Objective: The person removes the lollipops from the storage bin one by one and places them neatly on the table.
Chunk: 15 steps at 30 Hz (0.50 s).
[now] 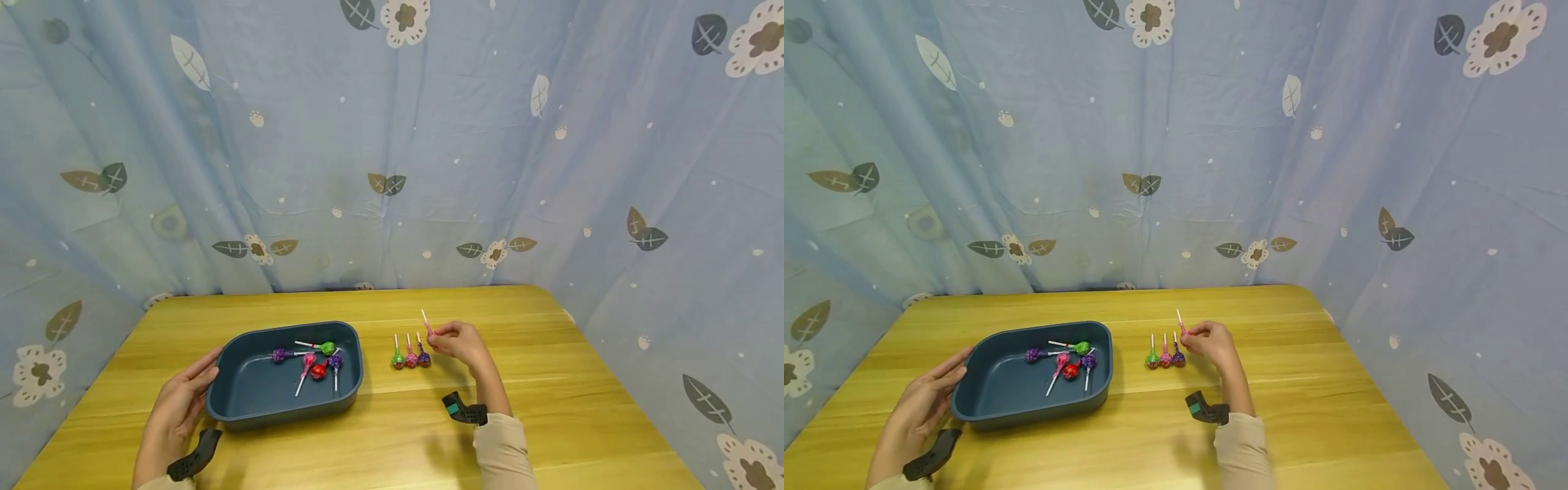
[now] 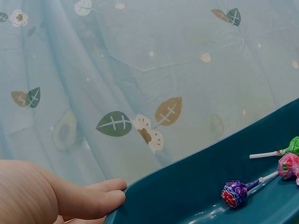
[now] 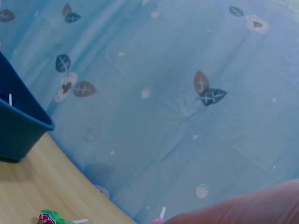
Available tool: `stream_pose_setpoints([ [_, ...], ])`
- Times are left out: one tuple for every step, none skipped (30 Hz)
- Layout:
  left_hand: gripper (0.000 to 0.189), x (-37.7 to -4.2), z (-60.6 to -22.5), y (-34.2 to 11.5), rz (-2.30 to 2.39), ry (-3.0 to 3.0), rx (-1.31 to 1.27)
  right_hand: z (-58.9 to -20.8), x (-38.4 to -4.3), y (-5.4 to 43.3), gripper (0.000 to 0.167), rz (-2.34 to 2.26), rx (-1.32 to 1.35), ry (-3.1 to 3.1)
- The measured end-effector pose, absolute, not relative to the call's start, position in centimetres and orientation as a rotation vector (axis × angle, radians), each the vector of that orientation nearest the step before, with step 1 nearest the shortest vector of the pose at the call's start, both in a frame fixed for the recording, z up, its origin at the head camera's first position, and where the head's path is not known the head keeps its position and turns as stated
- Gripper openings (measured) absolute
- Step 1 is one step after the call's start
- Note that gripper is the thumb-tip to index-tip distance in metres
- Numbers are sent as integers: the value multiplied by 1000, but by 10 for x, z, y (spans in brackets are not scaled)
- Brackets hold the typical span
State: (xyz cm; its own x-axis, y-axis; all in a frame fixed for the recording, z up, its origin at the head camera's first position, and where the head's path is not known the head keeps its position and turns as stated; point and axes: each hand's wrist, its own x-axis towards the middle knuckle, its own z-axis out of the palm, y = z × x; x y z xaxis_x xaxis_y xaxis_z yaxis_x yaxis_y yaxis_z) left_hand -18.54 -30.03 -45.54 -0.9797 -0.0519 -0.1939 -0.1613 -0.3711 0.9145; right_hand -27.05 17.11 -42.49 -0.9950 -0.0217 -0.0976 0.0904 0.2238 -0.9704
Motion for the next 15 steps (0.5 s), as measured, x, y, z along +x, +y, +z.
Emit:
stream_pose_setpoints([
  [31,-185,-455,-300,2526,1728,-294,-426,-271,171,19,-1883,78,2401],
  [31,-185,-455,-301,2518,1735,-294,-427,-271,171,19,-1865,85,2413],
  [31,-185,-455,-301,2514,1740,-290,-429,-271,171,18,-1839,92,2428],
  [31,-185,-456,-301,2507,1752,-288,-430,-271,172,18,-1822,94,2439],
  [31,-185,-456,-301,2508,1756,-282,-431,-271,172,18,-1805,97,2446],
  [31,-184,-456,-301,2499,1768,-279,-432,-271,172,18,-1773,103,2470],
  [31,-184,-455,-301,2497,1771,-276,-433,-271,173,18,-1739,110,2494],
  [31,-184,-455,-301,2496,1769,-271,-434,-270,173,18,-1701,116,2517],
  [31,-183,-455,-300,2502,1755,-269,-435,-270,174,19,-1661,125,2543],
  [31,-183,-455,-300,2503,1747,-265,-435,-269,175,20,-1627,132,2564],
  [31,-183,-455,-300,2502,1749,-265,-436,-269,175,20,-1597,139,2576],
  [31,-183,-455,-300,2499,1748,-268,-436,-268,176,20,-1571,148,2585],
  [31,-183,-455,-300,2501,1745,-269,-437,-268,176,20,-1561,156,2582],
  [31,-183,-454,-300,2502,1744,-269,-437,-268,177,20,-1557,158,2575],
  [31,-183,-454,-300,2502,1744,-272,-437,-268,177,20,-1549,165,2580],
])
